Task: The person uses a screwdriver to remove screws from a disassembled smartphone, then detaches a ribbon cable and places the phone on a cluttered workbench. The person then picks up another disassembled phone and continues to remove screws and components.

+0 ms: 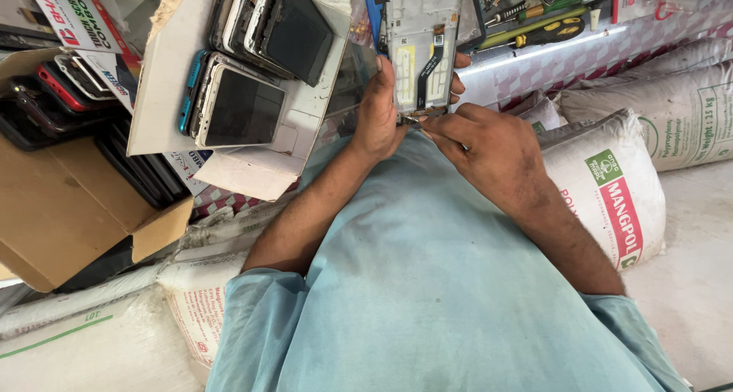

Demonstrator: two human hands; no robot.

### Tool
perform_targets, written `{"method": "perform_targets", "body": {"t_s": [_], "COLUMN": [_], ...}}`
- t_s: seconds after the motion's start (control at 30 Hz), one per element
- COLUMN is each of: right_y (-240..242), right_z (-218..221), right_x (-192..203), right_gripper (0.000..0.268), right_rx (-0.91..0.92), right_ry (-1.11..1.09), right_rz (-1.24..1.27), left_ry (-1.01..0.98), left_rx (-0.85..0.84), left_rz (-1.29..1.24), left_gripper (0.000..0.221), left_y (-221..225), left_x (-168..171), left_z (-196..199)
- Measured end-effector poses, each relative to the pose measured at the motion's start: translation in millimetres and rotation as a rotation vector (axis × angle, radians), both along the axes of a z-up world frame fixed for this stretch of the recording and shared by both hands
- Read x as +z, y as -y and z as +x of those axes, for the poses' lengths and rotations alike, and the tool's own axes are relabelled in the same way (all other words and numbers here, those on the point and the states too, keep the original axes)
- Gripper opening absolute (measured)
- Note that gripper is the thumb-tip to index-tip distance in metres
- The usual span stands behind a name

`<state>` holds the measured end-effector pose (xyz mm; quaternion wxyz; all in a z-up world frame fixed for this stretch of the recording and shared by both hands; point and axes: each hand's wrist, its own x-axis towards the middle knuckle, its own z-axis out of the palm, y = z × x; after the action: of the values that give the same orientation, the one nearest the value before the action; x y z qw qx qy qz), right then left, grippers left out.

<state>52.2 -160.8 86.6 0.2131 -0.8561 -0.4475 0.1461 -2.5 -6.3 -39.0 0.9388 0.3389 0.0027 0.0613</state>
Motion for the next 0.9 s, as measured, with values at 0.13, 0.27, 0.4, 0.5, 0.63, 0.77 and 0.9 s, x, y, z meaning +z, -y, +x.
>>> {"method": "perform_targets", "body": {"t_s": [0.13, 0.27, 0.4, 0.5, 0.63, 0.77, 0.9], "right_y": [-6, -11, -14, -14, -9, -7, -4], "right_z": [9, 19, 22, 20, 13, 4, -1], "right_x": [9, 13, 9, 1, -14, -31, -33], "right_gripper": [0.017, 0.017, 0.018, 0.017, 0.015, 0.015, 0.014], "right_rx": [0.084, 0.174, 0.175, 0.165, 0.027, -0.043, -0.069], "right_ry": [0.034, 0.048, -0.028, -0.141, -0.272, -0.334, -0.322], "right_rz": [-0.03, -0.016, 0.016, 0.131, 0.144, 0.269, 0.302], "left_ry": [-0.011, -0.027, -0.022, -0.002, -0.011, -0.004, -0.011], "left_rx": [0.001, 0.014, 0.035, 0.035, 0.064, 0.071, 0.071], "left_rz": [-0.013, -0.002, -0.024, -0.06, -0.065, -0.066, -0.049], "left_gripper": [0.084, 0.084, 0.083, 0.082, 0.082, 0.084, 0.084], "left_y": [2, 3, 2, 1, 1, 2, 2], "left_x": [-1, -3, -3, -3, -3, -3, -3], "left_z": [-1, -3, -6, -10, -10, -8, -7]}}
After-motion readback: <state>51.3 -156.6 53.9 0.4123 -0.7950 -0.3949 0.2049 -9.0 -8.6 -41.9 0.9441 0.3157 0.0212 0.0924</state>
